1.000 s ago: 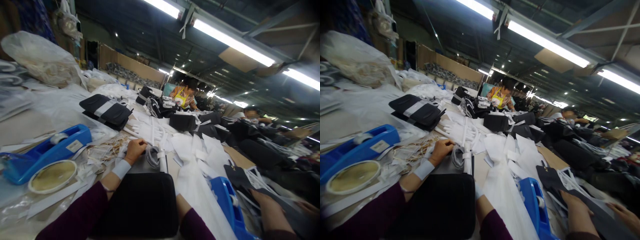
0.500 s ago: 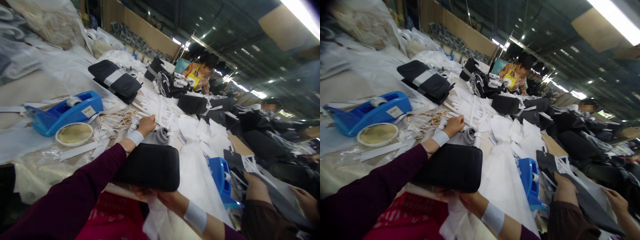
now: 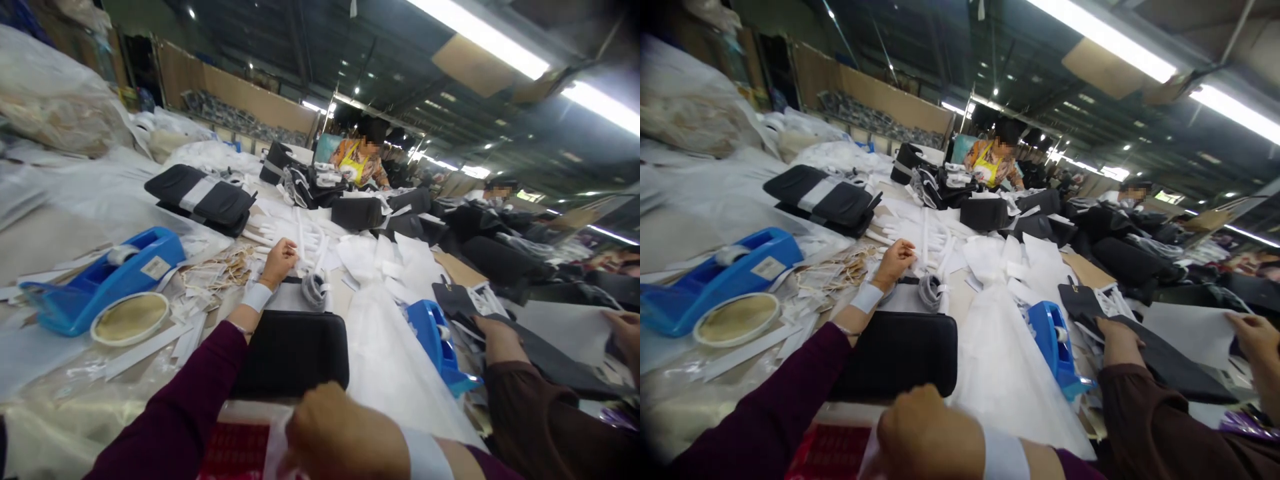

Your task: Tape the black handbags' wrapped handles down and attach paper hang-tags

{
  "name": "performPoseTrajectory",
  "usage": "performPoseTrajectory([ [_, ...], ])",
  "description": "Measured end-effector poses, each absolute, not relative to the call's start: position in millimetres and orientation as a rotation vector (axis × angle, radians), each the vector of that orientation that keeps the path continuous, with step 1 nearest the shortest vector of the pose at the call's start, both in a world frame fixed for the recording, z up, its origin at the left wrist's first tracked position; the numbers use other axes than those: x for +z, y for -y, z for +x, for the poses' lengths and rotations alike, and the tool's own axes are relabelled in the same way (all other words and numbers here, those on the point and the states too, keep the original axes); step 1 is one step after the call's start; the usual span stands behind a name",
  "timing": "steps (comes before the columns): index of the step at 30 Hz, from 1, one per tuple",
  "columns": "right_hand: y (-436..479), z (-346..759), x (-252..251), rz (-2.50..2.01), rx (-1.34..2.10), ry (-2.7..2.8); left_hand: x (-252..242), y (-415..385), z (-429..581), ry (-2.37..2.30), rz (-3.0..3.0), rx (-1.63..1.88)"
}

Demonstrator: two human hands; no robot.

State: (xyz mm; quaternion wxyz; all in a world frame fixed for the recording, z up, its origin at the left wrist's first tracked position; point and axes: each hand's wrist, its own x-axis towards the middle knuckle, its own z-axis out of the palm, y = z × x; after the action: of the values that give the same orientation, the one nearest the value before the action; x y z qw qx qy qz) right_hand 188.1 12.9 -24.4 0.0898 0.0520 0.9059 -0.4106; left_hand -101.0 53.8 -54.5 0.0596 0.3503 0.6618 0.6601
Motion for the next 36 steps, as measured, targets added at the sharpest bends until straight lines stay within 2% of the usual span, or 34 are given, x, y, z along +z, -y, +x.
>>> performPoseTrajectory([
  [4,-62.2,99.4,2.8,0.492,-0.654,-3.247,-46.8,-50.1,-98.5,-1.718,1.017,2.258],
  [6,-80.5,59.5,1.0,0.744,-0.529,-3.389,-42.8,-47.3,-96.7,-1.612,0.992,2.342],
  [14,-95.5,5.8,-29.5,1.012,-0.732,-3.450,-35.7,-30.2,-88.0,-1.493,0.968,2.360],
  [18,-88.0,22.0,-28.9,0.839,-1.004,-3.533,-37.8,-20.7,-85.3,-1.628,1.001,2.272],
  [21,-79.3,45.4,-32.5,0.484,-1.124,-3.673,-44.2,-19.2,-87.3,-1.818,1.062,2.077],
  [30,-56.0,96.6,-55.4,-0.182,-0.256,-3.714,-59.6,-27.9,-80.3,-2.458,1.317,1.144],
  [36,-46.8,126.1,-61.2,-0.311,-0.198,-3.655,-63.7,-32.2,-76.9,-2.614,1.433,0.805],
])
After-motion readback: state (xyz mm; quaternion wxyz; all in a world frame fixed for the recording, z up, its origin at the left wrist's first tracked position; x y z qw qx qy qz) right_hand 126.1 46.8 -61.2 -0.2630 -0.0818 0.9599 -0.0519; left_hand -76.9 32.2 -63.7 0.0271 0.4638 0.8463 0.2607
